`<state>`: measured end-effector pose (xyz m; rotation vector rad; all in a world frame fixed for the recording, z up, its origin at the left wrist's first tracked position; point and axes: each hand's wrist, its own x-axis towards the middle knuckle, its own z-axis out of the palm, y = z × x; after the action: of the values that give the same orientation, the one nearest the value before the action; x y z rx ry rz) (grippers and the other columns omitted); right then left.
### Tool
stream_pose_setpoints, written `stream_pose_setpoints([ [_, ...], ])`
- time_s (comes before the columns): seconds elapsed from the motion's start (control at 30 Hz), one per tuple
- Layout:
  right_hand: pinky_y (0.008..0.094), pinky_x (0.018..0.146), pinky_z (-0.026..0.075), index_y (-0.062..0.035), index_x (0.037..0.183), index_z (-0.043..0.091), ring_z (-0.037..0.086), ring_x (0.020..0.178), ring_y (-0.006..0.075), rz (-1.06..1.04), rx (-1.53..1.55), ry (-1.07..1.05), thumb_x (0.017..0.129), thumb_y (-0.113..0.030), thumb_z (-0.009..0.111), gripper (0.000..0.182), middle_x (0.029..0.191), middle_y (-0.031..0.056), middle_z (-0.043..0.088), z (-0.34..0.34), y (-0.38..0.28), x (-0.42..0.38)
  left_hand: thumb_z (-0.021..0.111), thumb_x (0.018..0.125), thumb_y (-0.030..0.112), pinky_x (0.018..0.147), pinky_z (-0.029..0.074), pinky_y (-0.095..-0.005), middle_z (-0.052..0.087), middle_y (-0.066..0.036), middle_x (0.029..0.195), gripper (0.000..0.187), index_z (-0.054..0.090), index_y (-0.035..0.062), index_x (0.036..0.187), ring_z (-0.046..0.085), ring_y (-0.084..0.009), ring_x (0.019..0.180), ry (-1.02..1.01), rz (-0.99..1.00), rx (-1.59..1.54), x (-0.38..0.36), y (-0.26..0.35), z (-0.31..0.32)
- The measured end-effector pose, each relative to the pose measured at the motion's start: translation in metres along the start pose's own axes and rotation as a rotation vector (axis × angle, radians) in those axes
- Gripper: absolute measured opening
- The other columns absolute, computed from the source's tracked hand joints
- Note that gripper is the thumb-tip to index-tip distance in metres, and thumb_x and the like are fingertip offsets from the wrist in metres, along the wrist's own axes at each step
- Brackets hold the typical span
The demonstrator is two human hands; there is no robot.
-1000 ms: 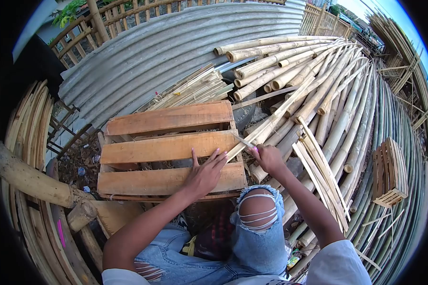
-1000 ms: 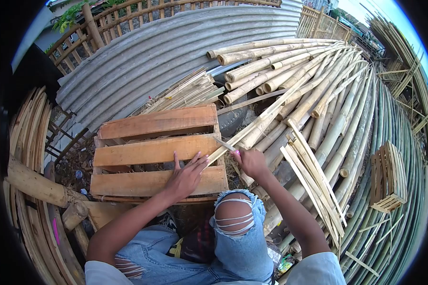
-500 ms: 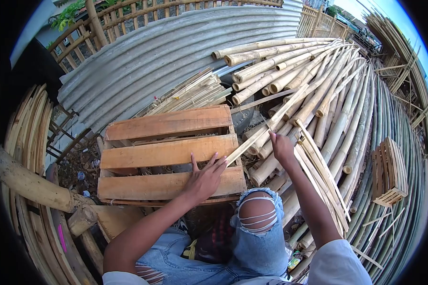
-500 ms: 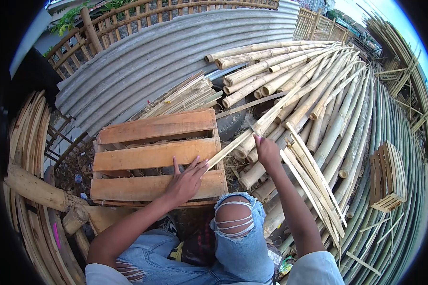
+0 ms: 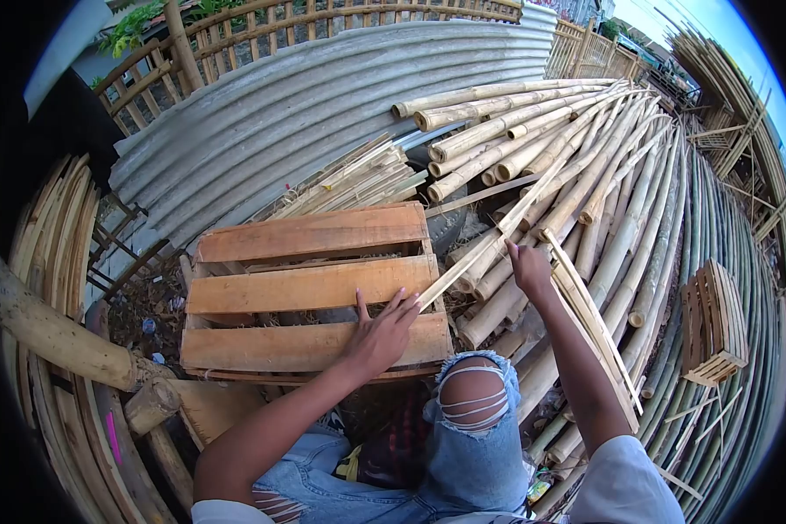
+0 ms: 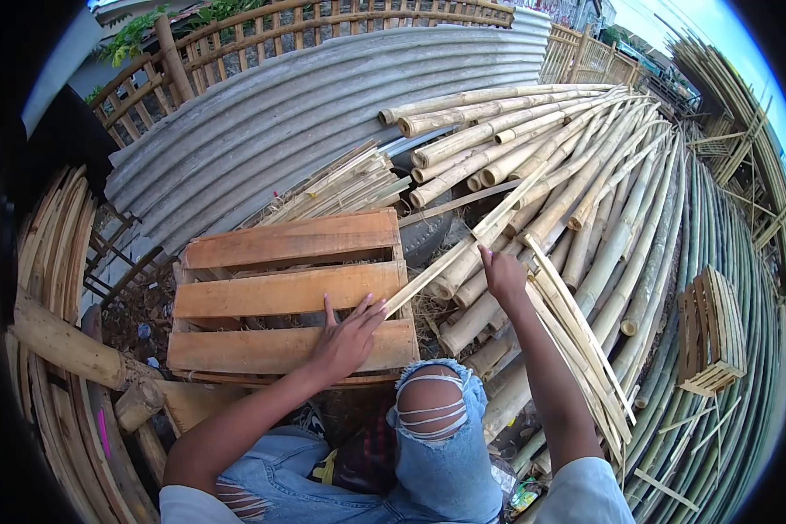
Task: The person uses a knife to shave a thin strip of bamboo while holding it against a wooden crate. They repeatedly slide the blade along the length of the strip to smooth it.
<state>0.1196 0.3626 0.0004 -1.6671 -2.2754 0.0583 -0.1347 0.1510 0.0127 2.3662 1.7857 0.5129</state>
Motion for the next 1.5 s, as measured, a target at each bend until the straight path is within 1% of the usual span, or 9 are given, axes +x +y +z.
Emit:
stream_pose_setpoints([
  [0.2, 0.0505, 0.063, 0.048, -0.0008, 0.065, 0.063, 0.061, 0.066, 0.0425, -0.182, 0.126, -0.192, 0.095, -0.048, 0.037, 0.062, 0.065, 0.0240, 0.060, -0.002, -0.071, -0.063, 0.042, 0.089, 0.009, 0.101, 0.004, -0.0749, 0.041, -0.007, 0.141, 0.041, 0.047, 0.0024, 0.129, 0.031, -0.0231, 0.136, 0.017, 0.002, -0.056, 0.000, -0.003, 0.005],
  [0.3, 0.0497, 0.061, 0.049, -0.0020, 0.065, 0.063, 0.061, 0.066, 0.0420, -0.269, 0.005, -0.213, 0.095, -0.048, 0.037, 0.061, 0.065, 0.0237, 0.061, -0.005, -0.055, -0.056, 0.042, 0.089, 0.008, 0.101, 0.004, -0.0745, 0.041, -0.007, 0.141, 0.041, 0.047, 0.0027, 0.129, 0.031, -0.0233, 0.136, 0.031, 0.029, -0.036, 0.000, -0.003, 0.002],
  [0.43, 0.0492, 0.056, 0.048, -0.0014, 0.067, 0.065, 0.061, 0.063, 0.0412, -0.063, -0.079, 0.028, 0.097, -0.045, 0.035, 0.061, 0.063, 0.0223, 0.061, -0.003, 0.023, 0.004, 0.042, 0.089, 0.008, 0.101, 0.003, -0.0743, 0.041, -0.007, 0.142, 0.041, 0.047, 0.0028, 0.129, 0.030, -0.0232, 0.137, -0.011, -0.019, -0.082, 0.002, 0.002, 0.002],
  [0.73, 0.0502, 0.060, 0.048, -0.0034, 0.068, 0.065, 0.062, 0.066, 0.0411, -0.265, 0.022, -0.236, 0.095, -0.049, 0.036, 0.060, 0.066, 0.0225, 0.062, -0.013, -0.060, -0.059, 0.041, 0.089, 0.008, 0.100, 0.005, -0.0752, 0.040, -0.007, 0.142, 0.041, 0.047, 0.0024, 0.129, 0.031, -0.0241, 0.136, 0.015, -0.011, -0.089, 0.000, -0.002, 0.005],
  [0.9, 0.0486, 0.056, 0.047, -0.0004, 0.068, 0.065, 0.061, 0.065, 0.0413, 0.025, 0.023, 0.031, 0.096, -0.050, 0.035, 0.064, 0.066, 0.0241, 0.061, -0.013, 0.013, 0.004, 0.041, 0.088, 0.007, 0.101, 0.003, -0.0743, 0.040, -0.007, 0.142, 0.041, 0.047, 0.0017, 0.129, 0.030, -0.0237, 0.137, 0.004, -0.015, -0.082, 0.002, 0.003, 0.001],
  [1.1, 0.0277, 0.042, 0.041, -0.0030, 0.066, 0.049, 0.054, 0.042, 0.0135, 0.235, 0.996, -0.033, 0.084, -0.027, 0.068, 0.035, 0.047, 0.0046, 0.051, -0.019, -0.032, -0.033, 0.042, 0.088, 0.006, 0.101, 0.002, -0.0741, 0.040, -0.007, 0.142, 0.042, 0.047, 0.0030, 0.129, 0.031, -0.0239, 0.136, -0.015, 0.010, -0.091, 0.002, -0.001, 0.004],
  [1.27, 0.0300, 0.057, 0.057, 0.0000, 0.085, 0.045, 0.068, 0.066, 0.0247, 0.275, 1.583, -0.088, 0.088, -0.003, 0.057, 0.012, 0.085, 0.0150, 0.061, -0.005, -0.056, -0.075, 0.042, 0.087, 0.007, 0.102, 0.001, -0.0734, 0.042, -0.006, 0.140, 0.042, 0.048, 0.0033, 0.128, 0.031, -0.0236, 0.136, -0.003, 0.057, -0.070, 0.001, -0.001, 0.000],
  [1.4, 0.0355, 0.081, 0.055, -0.0051, 0.080, 0.041, 0.064, 0.099, 0.0303, 0.292, 1.778, -0.068, 0.086, 0.007, 0.048, 0.016, 0.106, 0.0201, 0.059, -0.001, -0.045, -0.098, 0.042, 0.087, 0.007, 0.102, 0.001, -0.0734, 0.042, -0.006, 0.140, 0.042, 0.048, 0.0035, 0.129, 0.032, -0.0235, 0.136, 0.004, 0.060, -0.057, 0.001, -0.002, 0.004],
  [1.5, 0.0400, 0.084, 0.053, -0.0068, 0.076, 0.041, 0.063, 0.102, 0.0315, 0.339, 1.696, -0.180, 0.082, 0.010, 0.049, 0.020, 0.116, 0.0226, 0.057, -0.001, -0.039, -0.113, 0.042, 0.087, 0.007, 0.102, 0.001, -0.0736, 0.042, -0.006, 0.140, 0.042, 0.048, 0.0037, 0.129, 0.032, -0.0233, 0.136, 0.000, 0.055, -0.063, 0.001, -0.003, 0.004],
])
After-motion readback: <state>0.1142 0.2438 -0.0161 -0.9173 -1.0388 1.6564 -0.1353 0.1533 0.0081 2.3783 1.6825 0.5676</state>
